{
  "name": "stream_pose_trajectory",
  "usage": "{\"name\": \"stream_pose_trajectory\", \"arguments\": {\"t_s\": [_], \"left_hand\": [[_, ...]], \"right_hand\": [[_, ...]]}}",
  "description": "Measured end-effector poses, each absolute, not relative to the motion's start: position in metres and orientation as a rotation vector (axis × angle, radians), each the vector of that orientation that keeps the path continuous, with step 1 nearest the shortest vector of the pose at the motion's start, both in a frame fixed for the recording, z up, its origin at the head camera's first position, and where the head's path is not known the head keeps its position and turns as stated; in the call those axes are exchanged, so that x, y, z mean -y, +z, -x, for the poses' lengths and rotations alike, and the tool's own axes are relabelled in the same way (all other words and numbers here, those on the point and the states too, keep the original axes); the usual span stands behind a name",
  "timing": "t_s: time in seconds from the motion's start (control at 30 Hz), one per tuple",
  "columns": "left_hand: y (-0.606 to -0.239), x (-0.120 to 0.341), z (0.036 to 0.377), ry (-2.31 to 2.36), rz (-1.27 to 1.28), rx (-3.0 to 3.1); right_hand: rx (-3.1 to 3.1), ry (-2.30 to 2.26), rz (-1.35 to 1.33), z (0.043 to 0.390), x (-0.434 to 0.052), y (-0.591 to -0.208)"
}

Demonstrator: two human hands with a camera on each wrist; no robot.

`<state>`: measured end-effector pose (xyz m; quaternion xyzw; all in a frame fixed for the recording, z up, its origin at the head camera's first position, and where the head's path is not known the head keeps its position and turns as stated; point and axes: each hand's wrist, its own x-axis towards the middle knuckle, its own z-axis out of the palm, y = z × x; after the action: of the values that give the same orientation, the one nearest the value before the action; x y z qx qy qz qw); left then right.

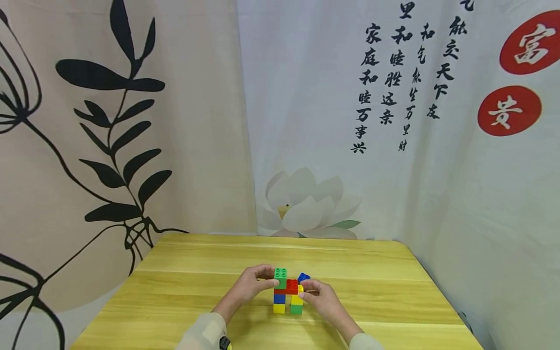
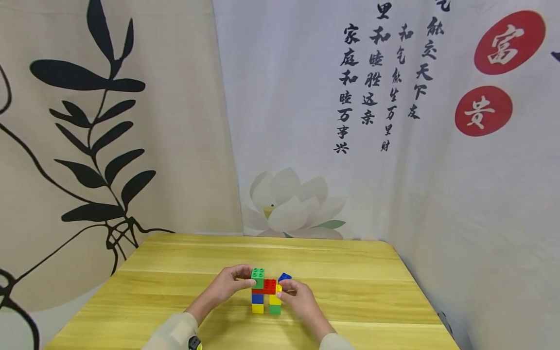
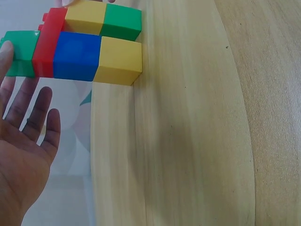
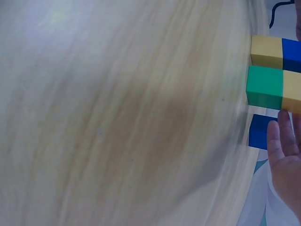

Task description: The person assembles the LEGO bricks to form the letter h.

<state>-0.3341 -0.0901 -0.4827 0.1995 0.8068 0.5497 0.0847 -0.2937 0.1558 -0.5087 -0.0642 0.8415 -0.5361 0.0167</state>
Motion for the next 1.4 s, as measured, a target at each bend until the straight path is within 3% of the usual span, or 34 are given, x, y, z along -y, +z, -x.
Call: {"name": "stream_pose_trajectory", "arguments": {"t_s": [0.83,1.4], "left_hand": [[-0.485,0.091,0.339,1.632,-0.579,-2.402],[-0.484,0.090,0.337,1.633,-0.555,-2.407]], "right_hand": [[-2.795,-1.742,0.001,0.314,-0.187,-0.518],[-2.841,-1.685,-0.105,0.333,-0.175,-0.537]]}}
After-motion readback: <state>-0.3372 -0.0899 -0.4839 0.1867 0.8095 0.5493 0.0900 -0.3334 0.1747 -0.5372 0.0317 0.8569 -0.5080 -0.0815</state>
